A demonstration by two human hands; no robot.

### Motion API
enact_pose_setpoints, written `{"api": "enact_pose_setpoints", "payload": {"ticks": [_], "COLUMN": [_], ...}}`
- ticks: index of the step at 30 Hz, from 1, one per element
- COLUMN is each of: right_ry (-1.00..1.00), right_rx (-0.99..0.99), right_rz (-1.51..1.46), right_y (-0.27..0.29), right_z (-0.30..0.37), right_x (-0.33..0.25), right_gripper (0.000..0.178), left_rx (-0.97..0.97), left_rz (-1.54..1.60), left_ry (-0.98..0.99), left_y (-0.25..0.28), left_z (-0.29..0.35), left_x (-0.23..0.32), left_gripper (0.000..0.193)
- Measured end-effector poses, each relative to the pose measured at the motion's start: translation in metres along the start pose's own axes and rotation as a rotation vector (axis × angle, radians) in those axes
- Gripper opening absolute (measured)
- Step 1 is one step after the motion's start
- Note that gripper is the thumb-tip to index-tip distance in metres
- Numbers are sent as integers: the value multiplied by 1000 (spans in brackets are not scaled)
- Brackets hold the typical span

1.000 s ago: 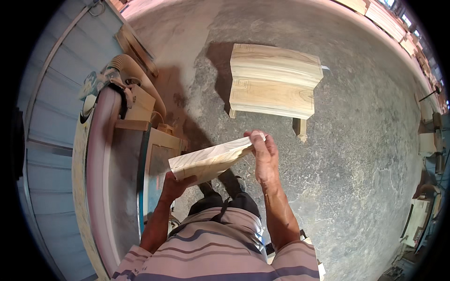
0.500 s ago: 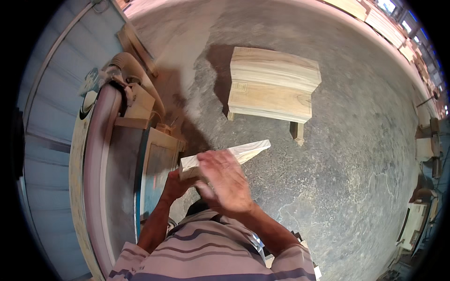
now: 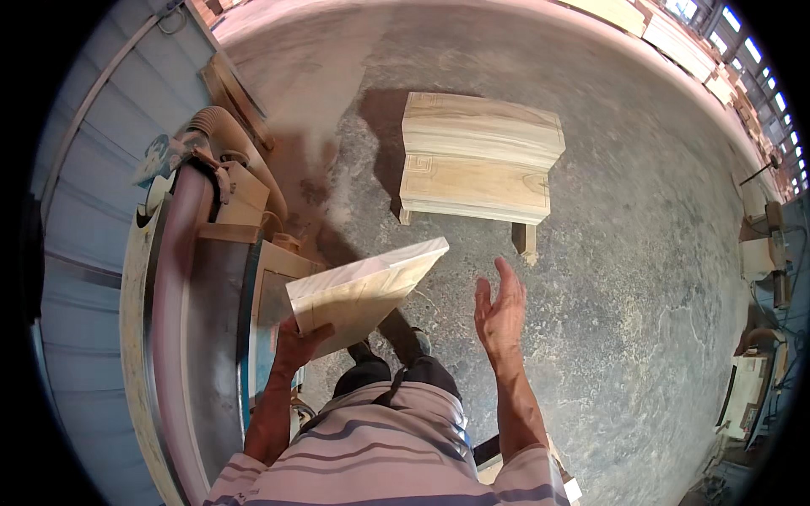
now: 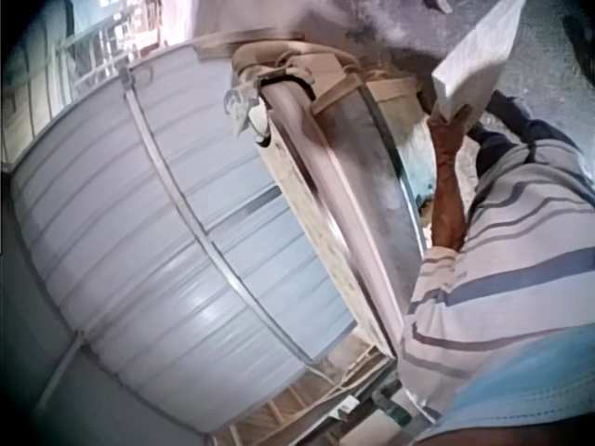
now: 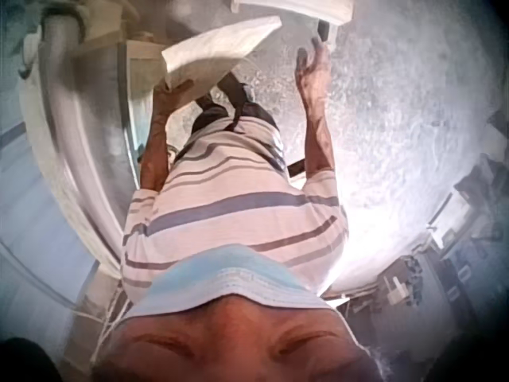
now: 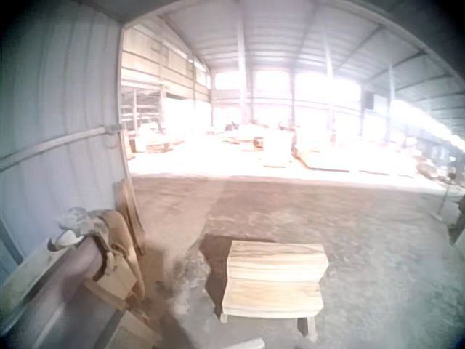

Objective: The person sands a curved wooden panel by hand-feeding it against a stationary belt sander in a workshop.

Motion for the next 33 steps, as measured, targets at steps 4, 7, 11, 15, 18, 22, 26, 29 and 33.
{"api": "enact_pose_setpoints", "payload": {"ticks": [4,7,11,15,18,22,26,29,33], "right_ry": [-339,-422,-517,-553,-624,-435,-416,-412,-438], "right_rx": [-134,-204,-272,-203,-379,-545,-611,-609,-614], "right_rz": [-360,-446,-403,-694,-1097,-1256,-1138,-1101,-1051], "right_y": [-44,-71,-109,-125,-107,-33,-13,-22,-45], "right_z": [26,44,53,49,28,-1,1,0,4], "right_x": [45,64,97,115,121,55,70,65,75], "right_gripper": [58,71,67,46,49,61,63,65,67], "left_rx": [143,326,507,529,533,544,596,599,665], "left_rz": [225,282,496,1022,1155,1300,1330,1401,1431], "left_ry": [-8,-234,-378,-329,-254,-215,-59,-5,32], "left_y": [3,16,53,61,67,70,62,60,71], "left_z": [1,-4,-4,11,17,26,27,30,25], "left_x": [41,66,65,88,62,19,-20,-41,-87], "left_gripper": [27,30,53,55,49,52,51,52,54]}}
Point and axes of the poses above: each hand's wrist, its own z-axis away from the middle knuckle, its own y-axis out of the back of the hand, x = y × z, the point moved 1 cm from there along -z, towards the middle knuckle, and after that the axes turned 11 degrees about z, right-handed, at the moved point
